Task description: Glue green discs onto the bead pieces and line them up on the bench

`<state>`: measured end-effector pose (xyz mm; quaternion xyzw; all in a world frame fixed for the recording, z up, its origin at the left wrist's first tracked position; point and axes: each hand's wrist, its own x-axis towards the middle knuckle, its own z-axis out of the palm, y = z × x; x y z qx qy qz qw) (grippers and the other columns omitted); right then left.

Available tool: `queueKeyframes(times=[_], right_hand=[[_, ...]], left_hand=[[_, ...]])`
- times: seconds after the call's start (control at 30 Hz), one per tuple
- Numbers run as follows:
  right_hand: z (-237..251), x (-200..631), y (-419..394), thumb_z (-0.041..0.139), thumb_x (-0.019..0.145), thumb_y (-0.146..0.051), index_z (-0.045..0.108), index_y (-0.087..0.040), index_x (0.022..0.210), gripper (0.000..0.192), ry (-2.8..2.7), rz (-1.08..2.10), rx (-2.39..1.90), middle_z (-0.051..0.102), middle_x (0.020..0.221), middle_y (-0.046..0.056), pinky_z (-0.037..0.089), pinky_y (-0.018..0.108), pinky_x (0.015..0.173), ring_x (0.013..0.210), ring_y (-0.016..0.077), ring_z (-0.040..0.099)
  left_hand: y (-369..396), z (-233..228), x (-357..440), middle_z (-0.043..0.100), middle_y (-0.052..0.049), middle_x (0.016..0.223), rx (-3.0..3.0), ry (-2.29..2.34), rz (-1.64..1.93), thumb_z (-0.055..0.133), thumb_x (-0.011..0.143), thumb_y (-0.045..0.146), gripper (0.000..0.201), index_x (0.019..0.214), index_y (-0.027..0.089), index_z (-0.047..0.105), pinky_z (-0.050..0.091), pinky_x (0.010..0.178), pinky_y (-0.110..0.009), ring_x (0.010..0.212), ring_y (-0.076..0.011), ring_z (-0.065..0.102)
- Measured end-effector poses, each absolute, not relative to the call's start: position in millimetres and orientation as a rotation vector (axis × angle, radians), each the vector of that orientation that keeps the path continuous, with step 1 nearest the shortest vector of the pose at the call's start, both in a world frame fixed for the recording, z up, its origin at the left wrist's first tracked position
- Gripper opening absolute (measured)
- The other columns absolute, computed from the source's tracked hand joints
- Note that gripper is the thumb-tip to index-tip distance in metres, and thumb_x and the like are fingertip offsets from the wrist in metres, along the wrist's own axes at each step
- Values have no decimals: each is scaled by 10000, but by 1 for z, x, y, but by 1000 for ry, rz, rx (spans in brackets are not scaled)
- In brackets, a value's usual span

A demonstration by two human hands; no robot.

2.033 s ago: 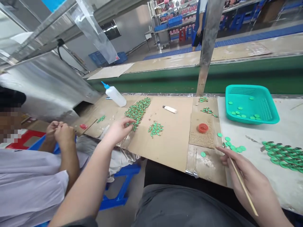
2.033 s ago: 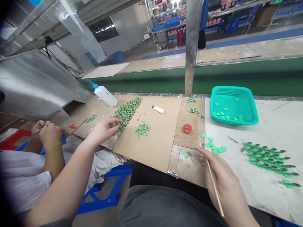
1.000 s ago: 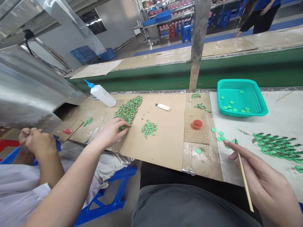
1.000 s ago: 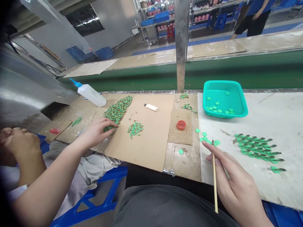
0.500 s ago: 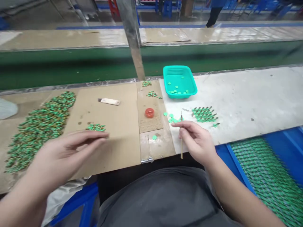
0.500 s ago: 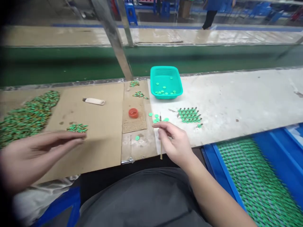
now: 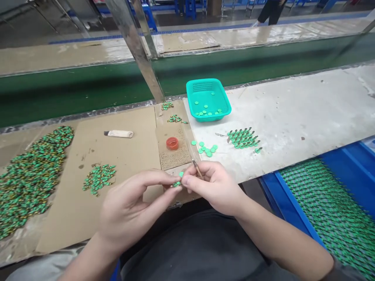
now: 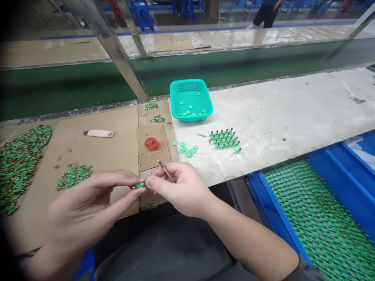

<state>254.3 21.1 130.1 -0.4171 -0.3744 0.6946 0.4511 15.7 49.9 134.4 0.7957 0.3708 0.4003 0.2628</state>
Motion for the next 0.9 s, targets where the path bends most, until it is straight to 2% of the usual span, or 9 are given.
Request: queueKeyframes(times=[0.1, 0.23, 0.3, 0.4, 0.47, 0.53, 0.6, 0.77, 0.9], right_hand=[[127, 252, 19, 1105, 849, -571, 749, -229, 857, 494, -879, 1761, -967, 665, 743, -59, 513, 285, 720, 716, 128, 566], [118, 251, 14, 1034, 922, -660, 706, -246, 849, 533, -882, 1737, -946, 635, 739, -62, 524, 292, 690, 687, 133, 560], [114, 258, 14, 889, 1062, -689, 718, -247, 866, 513, -971, 1575, -1019, 676, 788, -27, 572, 317, 737, 734, 156, 618], [113, 276, 20, 658, 1237, -602, 803, -249, 980, 460, -1181, 1103, -1168, 755, 936, 36, 643, 378, 924, 928, 210, 732], [114, 288, 28, 619, 1276, -522, 809, -256, 1018, 416, -1362, 820, -1181, 754, 1002, 50, 638, 398, 997, 1018, 230, 746], [114, 296, 35, 604, 1297, -457, 756, -258, 980, 404, -1521, 687, -1131, 738, 992, 46, 620, 391, 967, 995, 227, 731], [114, 300, 39, 587, 1304, -398, 701, -263, 960, 387, -1656, 673, -1087, 741, 980, 44, 608, 383, 932, 971, 226, 727], [112, 306, 37, 589, 1269, -283, 702, -247, 1042, 257, -1923, 802, -1244, 831, 1114, 93, 621, 423, 1004, 1095, 273, 784], [103, 310, 30, 599, 1253, -268, 691, -247, 1010, 261, -1916, 928, -1298, 869, 1137, 83, 615, 385, 942, 1037, 255, 827]], left_hand=[[44, 129, 31, 935, 11, 1015, 1943, 1060, 1143, 961, 1027, 353, 131, 1142, 416, 947, 789, 780, -322, 854, -218, 905], [44, 121, 39, 901, -24, 924, 1717, 1055, 1155, 958, 1041, 452, 39, 1019, 423, 972, 761, 688, -316, 788, -215, 866], [49, 118, 34, 892, -29, 926, 1657, 1091, 1165, 924, 1074, 469, 96, 1024, 404, 975, 739, 661, -309, 724, -191, 824], [63, 112, 23, 926, -1, 1013, 1760, 1193, 1170, 893, 1098, 408, 80, 1071, 405, 969, 757, 774, -298, 799, -176, 855], [72, 108, 18, 942, 19, 1036, 1903, 1230, 1097, 902, 1076, 372, 78, 1054, 408, 968, 758, 833, -289, 888, -187, 892], [77, 102, 17, 948, 29, 1029, 2020, 1213, 1000, 894, 1065, 359, 88, 1045, 403, 968, 753, 848, -284, 908, -189, 902], [78, 95, 18, 953, 31, 1034, 2095, 1178, 947, 854, 1090, 355, 117, 1072, 389, 965, 749, 860, -288, 903, -184, 905], [72, 84, 18, 962, 37, 1074, 2124, 1222, 913, 832, 1120, 384, 123, 1097, 393, 953, 761, 902, -333, 940, -198, 919], [70, 85, 18, 956, 59, 1078, 2160, 1249, 868, 847, 1118, 396, 91, 1108, 417, 935, 767, 893, -376, 937, -206, 912]])
